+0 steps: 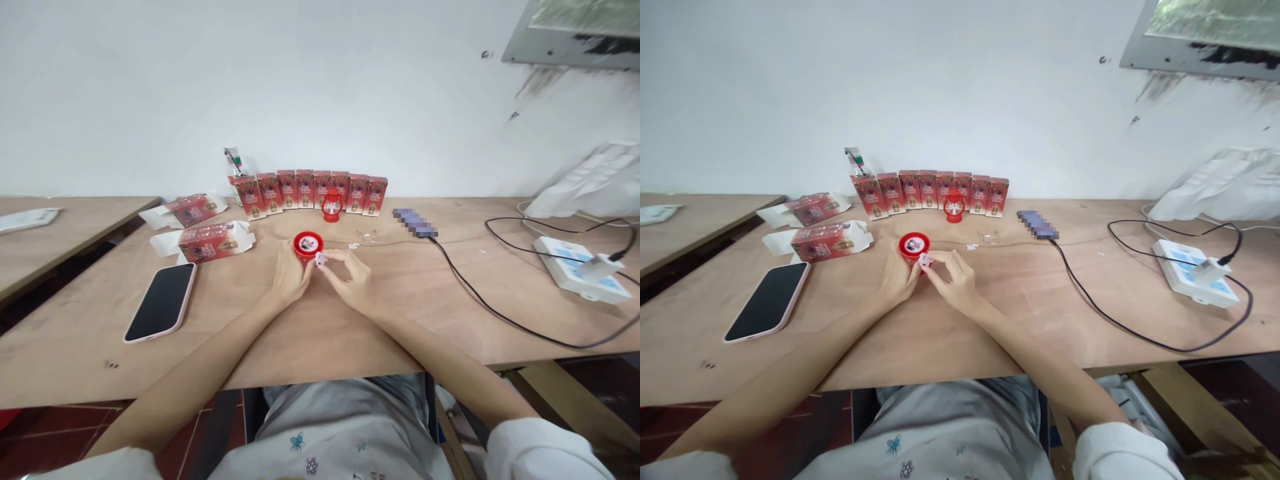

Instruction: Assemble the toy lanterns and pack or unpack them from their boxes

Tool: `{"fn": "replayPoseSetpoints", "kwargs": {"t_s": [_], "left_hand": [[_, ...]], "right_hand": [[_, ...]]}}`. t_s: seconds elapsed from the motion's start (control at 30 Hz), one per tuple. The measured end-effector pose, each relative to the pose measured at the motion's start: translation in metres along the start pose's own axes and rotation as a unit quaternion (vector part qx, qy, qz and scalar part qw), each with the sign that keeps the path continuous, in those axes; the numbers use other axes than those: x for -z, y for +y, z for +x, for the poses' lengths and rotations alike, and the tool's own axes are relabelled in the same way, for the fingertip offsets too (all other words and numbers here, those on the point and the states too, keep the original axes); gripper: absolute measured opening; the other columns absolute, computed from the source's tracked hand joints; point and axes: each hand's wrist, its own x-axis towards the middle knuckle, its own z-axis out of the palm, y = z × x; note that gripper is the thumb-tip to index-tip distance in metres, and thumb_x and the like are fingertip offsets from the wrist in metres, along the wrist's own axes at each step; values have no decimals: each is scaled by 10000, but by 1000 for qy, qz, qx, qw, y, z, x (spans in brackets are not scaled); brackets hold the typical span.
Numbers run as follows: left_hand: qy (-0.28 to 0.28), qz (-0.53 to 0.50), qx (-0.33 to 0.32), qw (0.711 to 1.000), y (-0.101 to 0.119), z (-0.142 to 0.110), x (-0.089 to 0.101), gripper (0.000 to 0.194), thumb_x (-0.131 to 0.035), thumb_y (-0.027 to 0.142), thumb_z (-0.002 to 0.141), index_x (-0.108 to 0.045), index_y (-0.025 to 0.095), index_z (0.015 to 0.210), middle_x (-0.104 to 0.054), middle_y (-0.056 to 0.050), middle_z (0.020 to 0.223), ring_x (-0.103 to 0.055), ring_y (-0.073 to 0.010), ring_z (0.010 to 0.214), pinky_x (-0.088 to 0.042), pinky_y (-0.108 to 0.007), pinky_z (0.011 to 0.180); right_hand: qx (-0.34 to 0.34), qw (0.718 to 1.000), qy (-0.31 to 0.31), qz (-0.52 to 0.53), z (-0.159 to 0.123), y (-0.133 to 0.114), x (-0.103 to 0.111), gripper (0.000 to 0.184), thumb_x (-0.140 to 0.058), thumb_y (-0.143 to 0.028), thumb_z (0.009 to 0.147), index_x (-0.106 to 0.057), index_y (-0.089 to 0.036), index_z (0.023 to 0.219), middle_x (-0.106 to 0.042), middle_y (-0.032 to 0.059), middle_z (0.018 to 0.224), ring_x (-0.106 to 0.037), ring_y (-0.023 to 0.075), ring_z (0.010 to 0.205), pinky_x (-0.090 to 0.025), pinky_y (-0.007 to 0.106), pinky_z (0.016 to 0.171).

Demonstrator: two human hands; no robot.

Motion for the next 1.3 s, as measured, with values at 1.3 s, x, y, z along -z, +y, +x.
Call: {"fn": "replayPoseSetpoints", "kwargs": {"t_s": [1.3], "left_hand": [[-36, 40, -92, 994, 9, 2, 10, 422, -565, 304, 849, -428, 211, 1237, -554, -119, 1180, -526, -257, 1035, -447, -414, 856]], "right_hand": [[-193, 976, -7, 97, 1, 13, 7, 318, -693, -311, 743, -524, -234, 1001, -689, 15, 884, -667, 143, 753, -550, 331, 785]]}}
